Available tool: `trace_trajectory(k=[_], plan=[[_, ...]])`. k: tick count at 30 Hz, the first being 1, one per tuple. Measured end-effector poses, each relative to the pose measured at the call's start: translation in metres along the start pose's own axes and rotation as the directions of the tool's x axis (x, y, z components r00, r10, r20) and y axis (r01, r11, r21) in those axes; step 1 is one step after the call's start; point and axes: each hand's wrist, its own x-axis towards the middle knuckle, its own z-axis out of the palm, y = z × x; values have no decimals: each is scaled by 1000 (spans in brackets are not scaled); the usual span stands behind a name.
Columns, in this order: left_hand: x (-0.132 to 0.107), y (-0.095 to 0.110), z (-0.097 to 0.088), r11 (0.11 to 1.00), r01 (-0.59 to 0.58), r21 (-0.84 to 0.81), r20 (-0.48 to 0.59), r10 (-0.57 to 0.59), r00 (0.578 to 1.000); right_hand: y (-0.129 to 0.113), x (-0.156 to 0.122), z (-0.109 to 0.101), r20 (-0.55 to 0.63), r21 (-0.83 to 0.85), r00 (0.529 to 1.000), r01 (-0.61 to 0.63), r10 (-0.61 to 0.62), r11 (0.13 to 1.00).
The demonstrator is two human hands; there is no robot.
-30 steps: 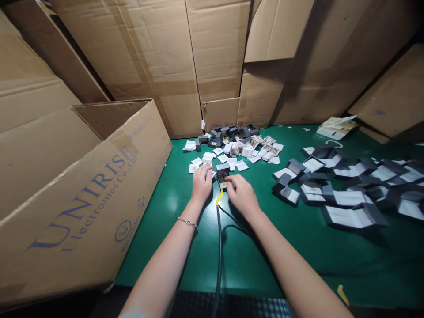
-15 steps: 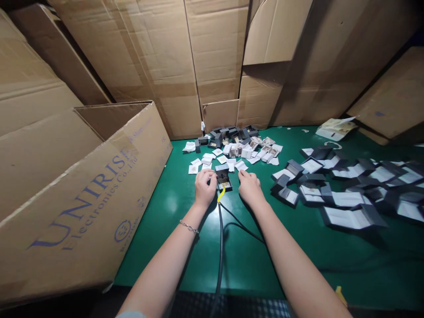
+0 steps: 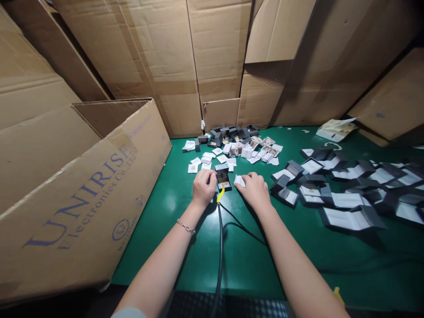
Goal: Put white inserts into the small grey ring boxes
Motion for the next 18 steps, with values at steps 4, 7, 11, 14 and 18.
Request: trace_trajectory(k=[4,7,11,14,18], plan=[[-9,6,1,999,-32,2,213,31,977,4,2,1,40,57,999,-28,25,998],[-12,6,4,999,-48,-1,299,46,953,2,2,0,48,58,999,-15,12,998],[-11,4,5,999,-32,-7,331,32,943,-2,-1,-2,123,62,992,-23,16,998],[-9,5,4,999,-50,4,380,44,924,-4,-6,-3,207,92,978,-24,4,995],[-10,7,4,996,-81,41,435,56,899,-6,-9,-6,237,113,972,-28,0,993]])
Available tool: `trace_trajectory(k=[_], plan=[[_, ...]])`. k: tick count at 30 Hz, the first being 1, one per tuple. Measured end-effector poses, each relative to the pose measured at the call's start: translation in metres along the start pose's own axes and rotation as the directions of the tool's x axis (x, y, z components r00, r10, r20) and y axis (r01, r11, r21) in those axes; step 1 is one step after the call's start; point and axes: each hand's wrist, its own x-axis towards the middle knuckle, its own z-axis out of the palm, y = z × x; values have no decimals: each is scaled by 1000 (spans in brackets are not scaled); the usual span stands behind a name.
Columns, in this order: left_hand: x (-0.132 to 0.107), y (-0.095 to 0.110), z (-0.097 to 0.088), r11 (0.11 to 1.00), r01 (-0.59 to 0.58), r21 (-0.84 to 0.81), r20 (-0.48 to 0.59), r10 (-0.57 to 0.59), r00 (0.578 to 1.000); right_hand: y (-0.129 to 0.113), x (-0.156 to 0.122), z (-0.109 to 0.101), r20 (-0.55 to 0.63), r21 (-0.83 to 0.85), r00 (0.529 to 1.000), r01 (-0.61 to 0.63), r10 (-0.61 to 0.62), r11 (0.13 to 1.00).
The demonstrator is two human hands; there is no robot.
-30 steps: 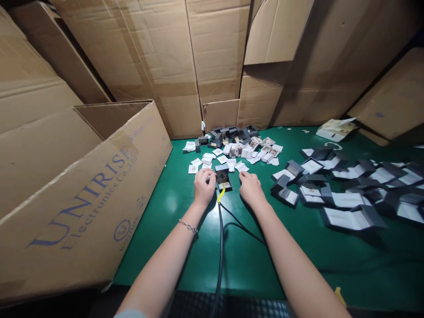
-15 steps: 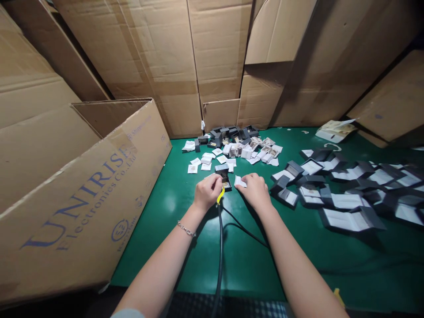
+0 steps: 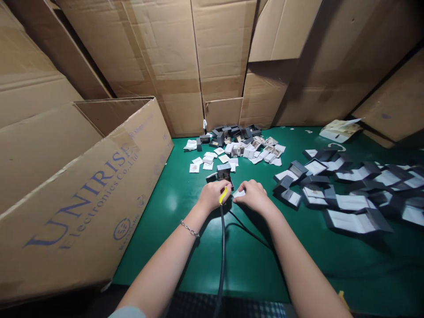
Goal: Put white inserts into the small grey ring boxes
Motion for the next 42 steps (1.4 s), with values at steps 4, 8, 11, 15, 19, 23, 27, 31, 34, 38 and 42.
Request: trace_trajectory(k=[4,8,11,15,19,23,27,31,34,38,42], plan=[[1,-1,2,1000,-5,10,15,5,1000,-3,-1,-5,22,57,1000,6,-7,998],[2,-1,2,1000,9,-16,4,-9,1000,-4,-1,-8,-24,220,999,35,-30,975],[2,-1,2,997,50,-57,23,-49,999,-5,0,-9,-89,362,995,75,-46,929],[4,-3,4,983,84,-166,27,-81,996,-9,-1,-13,-203,516,978,147,-46,844],[8,-4,4,890,219,-401,42,-221,974,-13,0,-14,-196,706,980,152,-15,692],[11,-2,0,739,274,-615,46,-314,948,-12,3,-11,-140,835,989,138,-38,533],[14,-3,-6,573,297,-764,73,-380,922,-9,5,-9,-89,814,992,123,-88,568],[13,-2,-9,591,275,-759,-2,-424,906,-10,2,-11,-237,689,968,226,-81,688],[9,1,-8,830,122,-544,-209,-275,938,-11,-3,-13,-548,444,817,464,-177,766],[3,2,-9,964,-58,-259,-367,-43,929,-12,-7,-12,-708,187,629,604,-320,775],[3,-3,-15,976,-138,-169,-467,44,883,-12,-8,-9,-698,133,606,633,-381,762]])
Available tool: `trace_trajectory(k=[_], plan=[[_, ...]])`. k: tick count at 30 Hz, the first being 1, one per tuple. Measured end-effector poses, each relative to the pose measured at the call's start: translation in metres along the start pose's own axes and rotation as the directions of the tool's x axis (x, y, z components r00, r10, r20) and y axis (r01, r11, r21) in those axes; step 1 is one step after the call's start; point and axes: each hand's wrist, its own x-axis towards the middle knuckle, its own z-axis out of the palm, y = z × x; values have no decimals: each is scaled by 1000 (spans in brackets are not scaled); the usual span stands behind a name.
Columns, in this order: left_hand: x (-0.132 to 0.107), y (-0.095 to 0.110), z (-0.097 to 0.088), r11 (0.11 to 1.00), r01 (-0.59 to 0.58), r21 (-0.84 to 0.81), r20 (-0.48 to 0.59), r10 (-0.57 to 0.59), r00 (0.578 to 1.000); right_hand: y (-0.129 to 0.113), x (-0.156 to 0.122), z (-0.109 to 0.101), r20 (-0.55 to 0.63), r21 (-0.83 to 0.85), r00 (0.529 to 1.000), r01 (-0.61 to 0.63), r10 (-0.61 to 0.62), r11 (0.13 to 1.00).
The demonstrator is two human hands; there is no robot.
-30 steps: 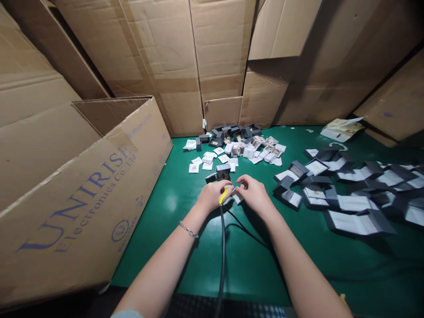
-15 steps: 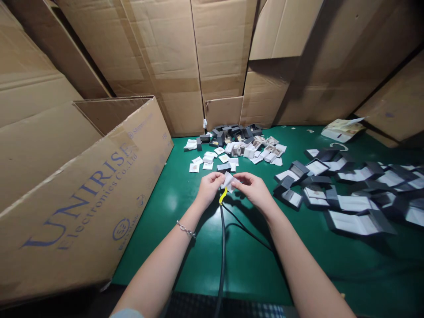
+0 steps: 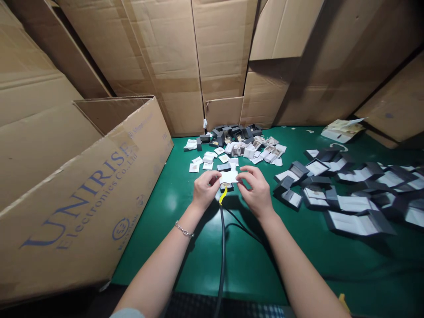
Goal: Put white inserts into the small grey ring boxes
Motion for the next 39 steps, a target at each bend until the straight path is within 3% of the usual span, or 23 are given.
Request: trace_trajectory(k=[5,9,12,15,18,23,28,31,33,39], plan=[[5,-4,-4,992,-118,48,-56,120,991,-1,-1,1,7,2,1000,7,-7,1000],[5,4,-1,995,-78,-55,-72,74,995,1,0,2,46,-14,998,-52,52,999],[4,10,1,987,7,-161,5,-6,1000,5,-1,6,197,-48,974,-101,109,994],[3,9,3,989,57,-137,81,-46,996,8,-3,11,294,-46,946,-129,137,991],[0,3,5,997,36,-64,107,-29,994,10,-4,15,315,-9,928,-207,199,978],[-3,-4,10,993,45,-109,226,-20,974,14,-4,17,326,56,863,-426,386,903],[-3,-6,12,994,107,22,281,-109,954,19,-5,19,322,-14,827,-483,461,876],[-3,-12,12,966,185,180,347,-238,907,21,-3,18,250,-49,807,-541,535,840],[-4,-18,14,955,162,251,444,-262,857,21,-2,16,218,-40,790,-579,573,814],[-11,-36,21,971,-12,237,588,-133,798,20,-1,12,199,-33,805,-564,559,825]])
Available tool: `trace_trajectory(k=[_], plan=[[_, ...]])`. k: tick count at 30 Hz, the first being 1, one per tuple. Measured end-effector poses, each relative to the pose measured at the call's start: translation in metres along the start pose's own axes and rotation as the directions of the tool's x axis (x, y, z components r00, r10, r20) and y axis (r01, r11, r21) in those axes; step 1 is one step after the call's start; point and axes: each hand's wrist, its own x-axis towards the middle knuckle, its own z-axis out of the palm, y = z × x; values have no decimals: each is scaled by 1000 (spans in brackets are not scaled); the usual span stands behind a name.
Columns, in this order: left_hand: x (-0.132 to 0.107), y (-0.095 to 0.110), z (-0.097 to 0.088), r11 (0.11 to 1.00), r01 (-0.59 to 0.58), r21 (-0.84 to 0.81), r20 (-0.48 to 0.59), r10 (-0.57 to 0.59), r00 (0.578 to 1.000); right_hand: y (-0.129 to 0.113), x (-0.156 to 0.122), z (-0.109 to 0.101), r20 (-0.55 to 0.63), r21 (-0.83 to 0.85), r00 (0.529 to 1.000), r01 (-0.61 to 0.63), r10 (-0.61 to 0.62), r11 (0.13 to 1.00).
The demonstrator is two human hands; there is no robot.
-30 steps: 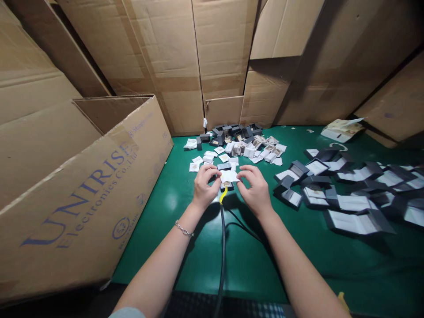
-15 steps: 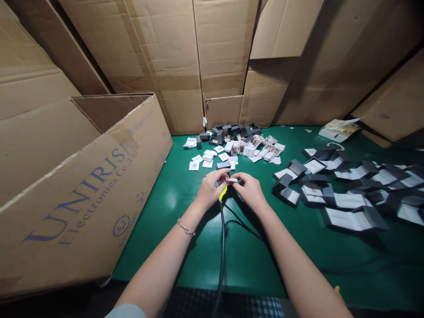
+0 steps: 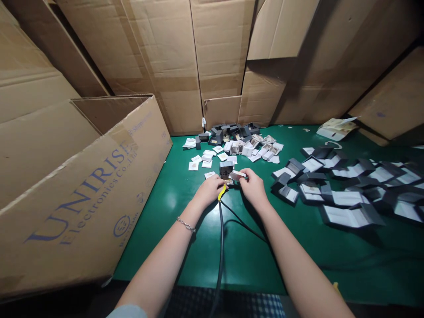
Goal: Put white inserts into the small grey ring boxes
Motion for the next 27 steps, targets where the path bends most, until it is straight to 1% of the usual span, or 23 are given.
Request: trace_trajectory(k=[4,7,12,15,22,27], plan=[[0,2,1,997,-68,32,68,66,996,2,-1,4,7,-1,996,87,-87,996],[-1,6,0,996,-76,49,115,70,991,5,-1,7,23,-8,995,98,-98,995],[-3,10,-2,996,-73,59,119,66,991,9,0,6,67,-219,989,143,-132,965],[-3,11,-2,994,-92,66,120,83,989,10,-1,5,85,-291,991,126,-106,948],[-3,13,-3,990,-124,71,134,113,984,18,5,9,91,-258,995,67,-45,964],[-4,16,-4,992,-117,57,130,109,986,13,1,8,132,-332,991,35,10,943]])
